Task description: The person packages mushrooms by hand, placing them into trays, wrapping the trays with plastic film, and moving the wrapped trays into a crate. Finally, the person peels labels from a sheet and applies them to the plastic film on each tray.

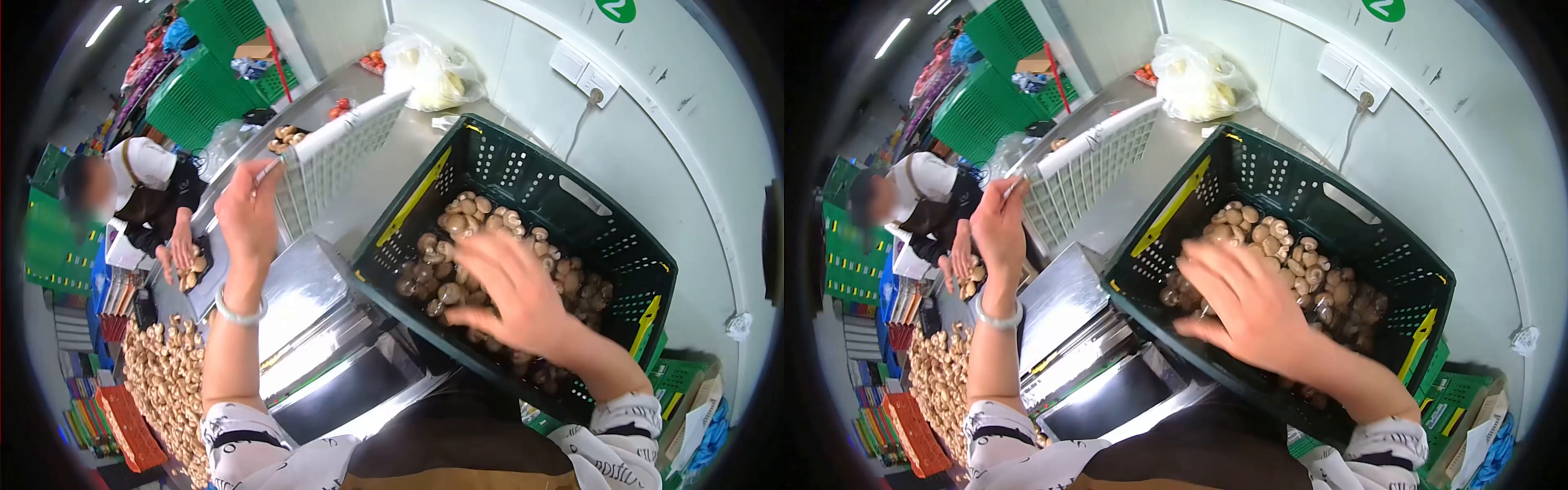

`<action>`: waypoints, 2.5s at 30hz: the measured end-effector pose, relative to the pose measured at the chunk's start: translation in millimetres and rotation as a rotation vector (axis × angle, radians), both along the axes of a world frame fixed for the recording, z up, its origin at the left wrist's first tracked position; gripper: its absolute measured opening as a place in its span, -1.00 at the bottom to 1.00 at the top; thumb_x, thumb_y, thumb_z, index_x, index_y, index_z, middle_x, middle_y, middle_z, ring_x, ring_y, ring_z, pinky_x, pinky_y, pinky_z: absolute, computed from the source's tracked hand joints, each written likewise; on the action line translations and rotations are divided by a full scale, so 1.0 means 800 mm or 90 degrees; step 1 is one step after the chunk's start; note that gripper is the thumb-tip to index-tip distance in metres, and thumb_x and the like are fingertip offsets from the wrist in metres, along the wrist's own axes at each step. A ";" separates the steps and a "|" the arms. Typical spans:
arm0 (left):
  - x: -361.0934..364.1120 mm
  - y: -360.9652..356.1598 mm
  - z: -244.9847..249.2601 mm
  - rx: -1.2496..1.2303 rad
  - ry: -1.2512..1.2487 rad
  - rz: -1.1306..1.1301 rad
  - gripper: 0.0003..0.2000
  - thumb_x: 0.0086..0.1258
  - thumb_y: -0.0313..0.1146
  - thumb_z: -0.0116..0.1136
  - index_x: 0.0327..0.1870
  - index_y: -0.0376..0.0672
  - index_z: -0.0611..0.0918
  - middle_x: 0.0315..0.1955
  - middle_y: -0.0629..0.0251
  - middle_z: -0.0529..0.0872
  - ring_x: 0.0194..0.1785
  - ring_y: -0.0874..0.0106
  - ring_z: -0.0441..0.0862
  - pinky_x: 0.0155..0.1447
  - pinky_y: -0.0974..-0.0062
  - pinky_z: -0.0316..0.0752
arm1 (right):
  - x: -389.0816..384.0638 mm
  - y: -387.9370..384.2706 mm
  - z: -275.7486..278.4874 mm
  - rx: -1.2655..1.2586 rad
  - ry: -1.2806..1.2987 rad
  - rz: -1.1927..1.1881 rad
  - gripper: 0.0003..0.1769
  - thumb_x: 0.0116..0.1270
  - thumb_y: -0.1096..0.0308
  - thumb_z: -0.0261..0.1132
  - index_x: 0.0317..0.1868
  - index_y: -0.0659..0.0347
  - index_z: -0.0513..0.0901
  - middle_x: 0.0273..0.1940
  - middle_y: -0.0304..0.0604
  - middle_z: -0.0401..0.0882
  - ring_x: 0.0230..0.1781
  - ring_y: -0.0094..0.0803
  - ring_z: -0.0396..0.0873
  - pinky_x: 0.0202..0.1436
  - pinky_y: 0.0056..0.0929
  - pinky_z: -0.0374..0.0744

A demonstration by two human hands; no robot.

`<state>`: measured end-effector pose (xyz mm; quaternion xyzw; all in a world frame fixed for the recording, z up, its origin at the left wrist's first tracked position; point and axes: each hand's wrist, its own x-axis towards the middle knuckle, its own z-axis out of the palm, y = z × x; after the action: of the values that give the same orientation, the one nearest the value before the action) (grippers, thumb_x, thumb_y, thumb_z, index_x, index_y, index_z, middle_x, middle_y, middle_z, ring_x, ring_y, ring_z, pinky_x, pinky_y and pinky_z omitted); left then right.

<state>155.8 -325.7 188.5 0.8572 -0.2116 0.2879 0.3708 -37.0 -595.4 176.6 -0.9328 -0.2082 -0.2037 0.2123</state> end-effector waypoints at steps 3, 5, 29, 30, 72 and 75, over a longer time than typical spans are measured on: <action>-0.095 0.012 0.053 0.143 -0.091 -0.031 -0.94 0.24 -0.48 0.30 -0.32 -0.20 0.66 -0.55 0.26 0.67 -0.51 0.38 0.58 -0.37 0.51 0.42 | 0.050 0.043 0.051 0.074 -0.201 0.061 -0.22 -0.10 0.19 0.50 0.16 0.34 0.47 0.20 0.02 0.40 0.22 -0.01 0.37 0.25 -0.06 0.39; -0.139 0.025 0.073 0.147 -0.117 -0.073 -0.92 0.19 -0.48 0.34 -0.35 -0.21 0.65 -0.57 0.26 0.66 -0.52 0.36 0.59 -0.40 0.51 0.42 | 0.058 0.078 0.071 0.110 -0.224 0.094 -0.40 -0.02 0.17 0.48 0.01 0.30 0.54 0.05 0.01 0.51 0.09 -0.07 0.49 0.09 -0.15 0.48; -0.254 0.087 -0.058 -0.377 0.615 -0.216 -0.72 0.53 -0.31 0.01 -0.42 -0.24 0.58 -0.62 0.61 0.39 -0.53 0.74 0.20 -0.46 0.68 0.10 | -0.040 0.171 -0.007 0.175 -0.063 0.183 -0.82 0.13 0.43 0.38 -0.25 0.22 0.60 -0.36 -0.20 0.53 -0.32 -0.33 0.52 -0.23 -0.40 0.49; -0.252 0.095 -0.063 -0.354 0.626 -0.174 -0.73 0.53 -0.32 0.00 -0.42 -0.24 0.58 -0.62 0.61 0.40 -0.52 0.74 0.22 -0.45 0.69 0.11 | -0.030 0.158 -0.009 0.317 0.015 0.177 -0.84 0.17 0.44 0.36 -0.23 0.21 0.61 -0.35 -0.21 0.54 -0.32 -0.38 0.53 -0.23 -0.42 0.49; -0.221 0.048 -0.135 -0.444 0.551 -0.046 -0.68 0.58 -0.18 -0.06 -0.39 -0.18 0.50 -0.55 0.53 0.52 -0.49 0.75 0.37 -0.41 0.71 0.25 | -0.126 -0.012 -0.066 0.522 0.326 -0.245 -0.60 0.19 0.52 0.39 0.05 0.23 0.54 -0.24 -0.25 0.51 -0.27 -0.57 0.48 -0.17 -0.54 0.53; -0.230 0.039 -0.134 -0.452 0.555 -0.051 -0.68 0.59 -0.19 -0.06 -0.40 -0.18 0.49 -0.55 0.53 0.50 -0.49 0.75 0.34 -0.40 0.71 0.23 | -0.139 -0.010 -0.067 0.497 0.321 -0.240 -0.55 0.18 0.52 0.39 0.09 0.22 0.51 -0.21 -0.22 0.51 -0.27 -0.54 0.50 -0.19 -0.53 0.53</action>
<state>-28.5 -294.7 81.3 0.7108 0.0383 -0.0539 0.7003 -148.4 -603.8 123.0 -0.8254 0.1138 -0.0696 0.5486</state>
